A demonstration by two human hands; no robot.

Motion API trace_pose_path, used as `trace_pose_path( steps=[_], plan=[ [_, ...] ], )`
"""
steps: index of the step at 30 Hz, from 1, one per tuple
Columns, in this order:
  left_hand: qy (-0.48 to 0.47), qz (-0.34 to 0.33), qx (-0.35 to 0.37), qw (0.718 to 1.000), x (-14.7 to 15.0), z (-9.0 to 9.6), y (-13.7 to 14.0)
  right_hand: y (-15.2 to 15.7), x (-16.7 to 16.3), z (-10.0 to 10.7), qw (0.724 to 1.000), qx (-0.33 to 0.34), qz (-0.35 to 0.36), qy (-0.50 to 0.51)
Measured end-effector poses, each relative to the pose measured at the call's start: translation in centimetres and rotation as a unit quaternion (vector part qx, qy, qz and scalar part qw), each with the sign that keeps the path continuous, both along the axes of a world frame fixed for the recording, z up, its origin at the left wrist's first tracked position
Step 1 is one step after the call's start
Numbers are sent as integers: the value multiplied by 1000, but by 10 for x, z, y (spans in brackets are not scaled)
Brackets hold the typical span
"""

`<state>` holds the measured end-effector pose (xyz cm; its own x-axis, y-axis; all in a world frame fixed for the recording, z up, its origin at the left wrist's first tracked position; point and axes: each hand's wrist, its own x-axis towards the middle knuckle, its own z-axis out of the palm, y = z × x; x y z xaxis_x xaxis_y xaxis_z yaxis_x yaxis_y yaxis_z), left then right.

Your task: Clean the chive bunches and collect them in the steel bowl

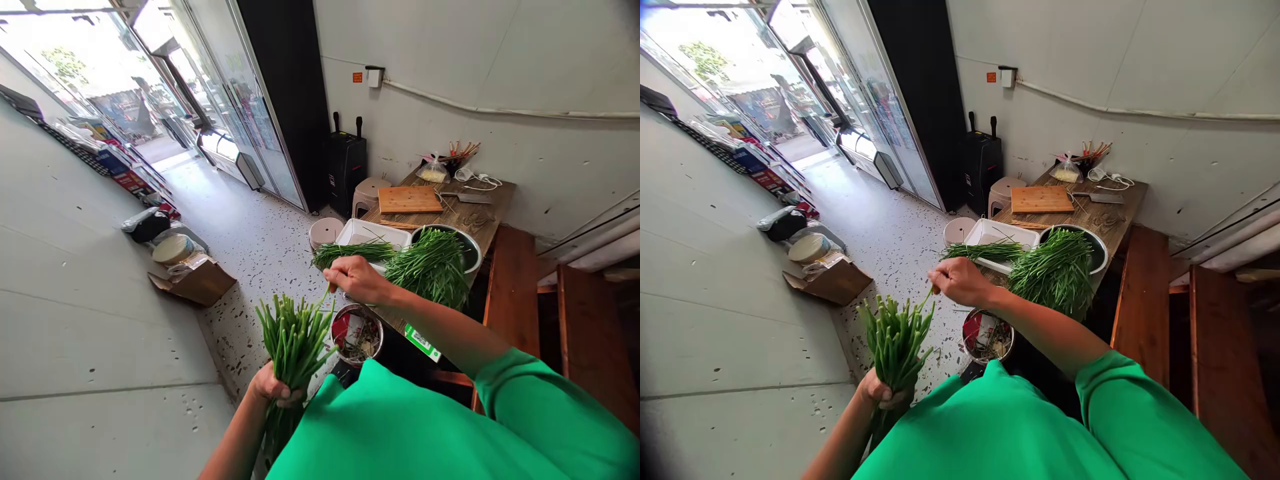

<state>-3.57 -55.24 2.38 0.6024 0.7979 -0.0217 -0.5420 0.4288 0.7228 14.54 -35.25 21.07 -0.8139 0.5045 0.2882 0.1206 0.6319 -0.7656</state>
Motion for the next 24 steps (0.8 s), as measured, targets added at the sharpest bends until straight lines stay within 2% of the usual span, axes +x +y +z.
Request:
trace_pose_path(
  steps=[2, 4, 6, 9, 10, 12, 14, 15, 17, 20, 22, 23, 24],
  plan=[
    [15, 4, -2, 1000, -1, 4, 0, 0, 0, -1, 998, 64, -19, 16],
    [25, 4, 0, 1000, 0, 8, 0, 1, -1, -3, 988, 128, -68, 46],
    [31, -5, 14, 999, 0, 11, 0, 7, 1, -3, 979, 140, -123, 78],
    [52, -5, 28, 998, -2, 15, -1, 21, 10, -1, 983, 56, -131, 112],
    [59, -1, 27, 998, -3, 16, -2, 24, 14, -2, 989, 6, -102, 110],
    [73, 15, 17, 997, -7, 15, -2, 27, 19, -7, 990, -118, 7, 76],
    [94, 27, 6, 995, -11, 12, -2, 19, 18, -14, 965, -229, 126, 27],
    [112, 30, 1, 993, -14, 11, -2, 13, 15, -17, 951, -263, 160, 12],
    [161, 35, -1, 986, -19, 10, 0, 2, 8, -19, 945, -284, 161, 17],
    [237, 35, 5, 971, -26, 12, 0, 7, 9, -5, 953, -275, 55, 109],
    [257, 40, 2, 966, -30, 13, -1, 29, 23, 8, 942, -245, -78, 216],
    [253, 46, -2, 966, -32, 13, -2, 42, 32, 12, 929, -186, -174, 268],
    [239, 62, -5, 969, -33, 13, -3, 54, 40, 13, 903, -88, -291, 304]
  ],
)
